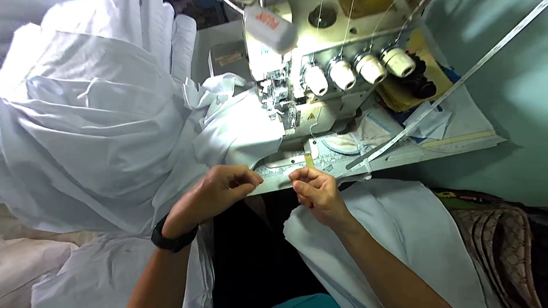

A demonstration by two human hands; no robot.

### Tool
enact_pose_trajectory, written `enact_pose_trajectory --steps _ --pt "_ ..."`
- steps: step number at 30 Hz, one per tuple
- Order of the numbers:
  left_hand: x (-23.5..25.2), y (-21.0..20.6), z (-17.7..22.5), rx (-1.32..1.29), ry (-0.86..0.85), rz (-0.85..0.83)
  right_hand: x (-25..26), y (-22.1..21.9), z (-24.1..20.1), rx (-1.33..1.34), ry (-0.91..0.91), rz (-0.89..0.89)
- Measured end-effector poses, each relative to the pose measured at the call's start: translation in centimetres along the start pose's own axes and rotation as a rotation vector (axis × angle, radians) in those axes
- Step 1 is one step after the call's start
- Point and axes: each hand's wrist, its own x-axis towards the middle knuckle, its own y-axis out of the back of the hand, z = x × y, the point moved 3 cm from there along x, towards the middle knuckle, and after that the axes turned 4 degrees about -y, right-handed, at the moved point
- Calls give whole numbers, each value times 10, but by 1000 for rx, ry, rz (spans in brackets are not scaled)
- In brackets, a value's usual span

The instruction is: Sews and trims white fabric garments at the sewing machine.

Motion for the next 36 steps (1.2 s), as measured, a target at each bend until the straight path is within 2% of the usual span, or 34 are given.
enact_pose_trajectory --steps 3,5,7,10,14,20,22,25,27,31,33,36 --pt "13 7 21 132 -88 179 33 -2 0 -218 375 235" --pt "30 5 26 266 -229 259 49 -9 4 -340 540 267" --pt "49 3 24 367 -332 308 60 -16 13 -417 626 245" --pt "70 6 18 454 -338 344 59 -19 25 -456 606 216" --pt "79 13 20 466 -276 335 34 -21 19 -250 417 113" --pt "77 6 21 541 -329 379 17 -25 7 -81 222 195" --pt "68 -11 24 747 -332 407 8 -26 3 -184 285 195" --pt "55 -40 22 975 -305 557 4 -27 -5 -321 429 173" --pt "52 -39 12 907 -283 577 14 -28 -5 -351 478 198" --pt "63 -6 -3 635 -255 453 46 -30 -16 -394 603 212" --pt "73 11 -10 590 -258 401 60 -30 -25 -482 664 236" --pt "90 27 -19 581 -278 402 73 -31 -29 -700 774 365"
